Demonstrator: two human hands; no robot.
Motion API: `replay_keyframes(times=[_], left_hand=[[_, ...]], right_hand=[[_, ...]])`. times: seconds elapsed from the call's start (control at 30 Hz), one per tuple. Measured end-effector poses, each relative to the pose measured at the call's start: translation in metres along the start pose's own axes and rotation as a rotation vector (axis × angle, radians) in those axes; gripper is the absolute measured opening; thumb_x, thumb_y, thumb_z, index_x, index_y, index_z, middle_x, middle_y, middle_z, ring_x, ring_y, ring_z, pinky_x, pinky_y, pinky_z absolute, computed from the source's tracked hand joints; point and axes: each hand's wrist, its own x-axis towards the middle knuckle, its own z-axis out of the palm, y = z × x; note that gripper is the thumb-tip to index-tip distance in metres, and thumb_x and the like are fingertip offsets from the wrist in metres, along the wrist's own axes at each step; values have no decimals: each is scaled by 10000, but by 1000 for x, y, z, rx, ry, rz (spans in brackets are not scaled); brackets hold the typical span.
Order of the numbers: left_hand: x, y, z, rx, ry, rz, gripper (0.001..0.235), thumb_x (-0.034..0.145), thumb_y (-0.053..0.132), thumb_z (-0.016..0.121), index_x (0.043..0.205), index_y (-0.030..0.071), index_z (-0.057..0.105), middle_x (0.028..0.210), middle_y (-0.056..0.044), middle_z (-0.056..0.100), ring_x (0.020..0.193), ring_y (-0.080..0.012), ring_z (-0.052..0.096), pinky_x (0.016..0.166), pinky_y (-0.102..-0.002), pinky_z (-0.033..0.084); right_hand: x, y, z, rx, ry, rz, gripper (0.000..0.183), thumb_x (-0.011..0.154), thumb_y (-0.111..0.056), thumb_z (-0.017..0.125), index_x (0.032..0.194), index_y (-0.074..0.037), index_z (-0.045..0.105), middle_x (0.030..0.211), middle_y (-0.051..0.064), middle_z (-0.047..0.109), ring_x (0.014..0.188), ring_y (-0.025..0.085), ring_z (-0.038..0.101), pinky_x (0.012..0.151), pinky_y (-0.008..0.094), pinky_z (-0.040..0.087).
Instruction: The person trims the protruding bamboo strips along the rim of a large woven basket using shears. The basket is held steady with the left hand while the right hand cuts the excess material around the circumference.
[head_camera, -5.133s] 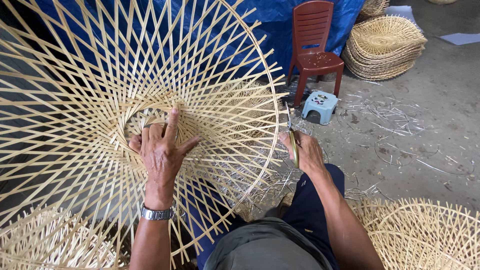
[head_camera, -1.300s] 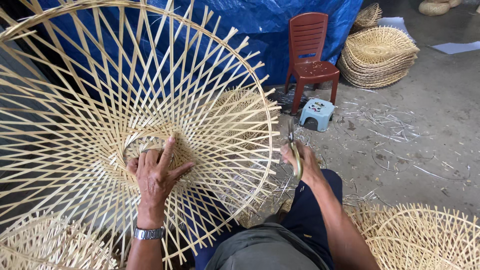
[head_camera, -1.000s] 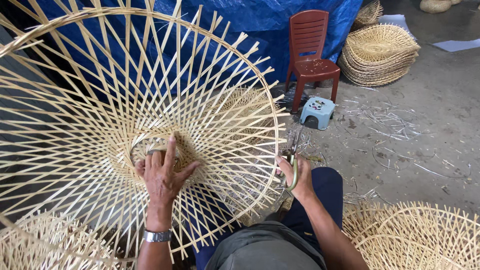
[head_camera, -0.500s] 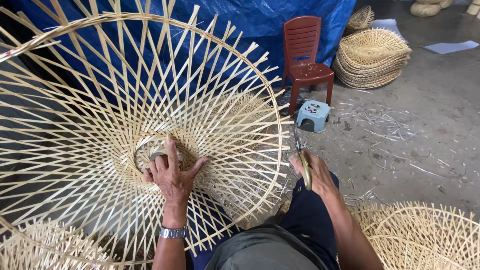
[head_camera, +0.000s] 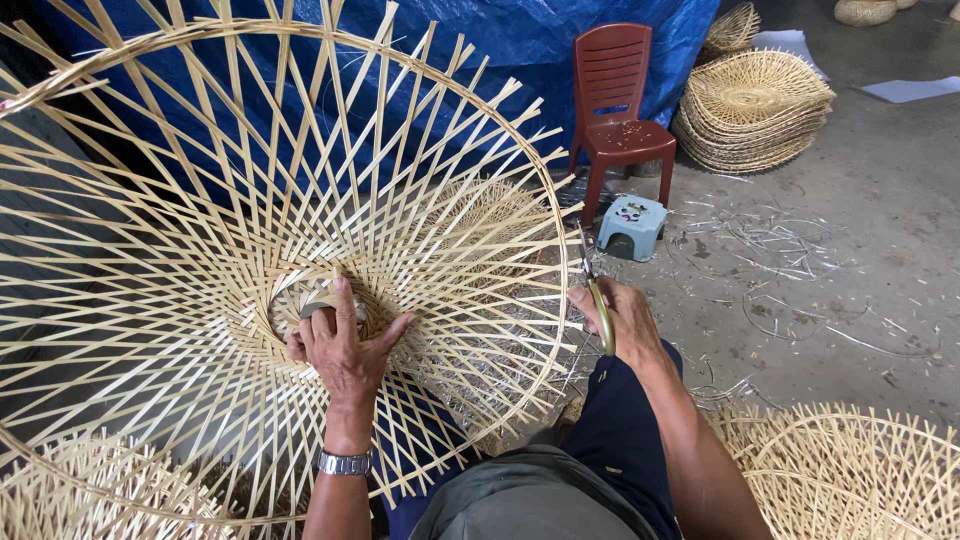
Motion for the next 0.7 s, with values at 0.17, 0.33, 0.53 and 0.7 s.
replay_keyframes(times=[0.17,0.33,0.53,0.7], left_hand=[[1,-2,2,-7,6,23,1127,712,817,770,1559,150,441,872,-50,470,831,-238,416,843,-446,243],[0,-3,4,-11,-13,-1,1141,698,811,767,1575,173,412,881,-54,477,841,-238,418,849,-441,246],[1,-6,7,-7,-44,-11,1143,693,813,778,1565,162,427,858,-53,482,828,-236,418,845,-442,247],[-3,-11,14,-61,23,19,1152,677,805,778,1565,167,415,951,-99,540,887,-260,448,860,-456,272]], right_hand=[[-1,-2,2,28,19,-26,643,833,-685,592,705,-56,641,478,10,552,417,128,576,402,297,473],[2,-5,6,36,57,-116,598,860,-633,593,694,-60,638,455,-3,552,377,101,573,361,257,481],[-7,-7,14,144,109,-61,501,890,-500,664,652,-61,626,449,8,533,370,97,524,345,268,413],[-5,16,10,134,67,-63,608,849,-678,566,752,-78,608,553,19,586,442,113,575,384,285,483]])
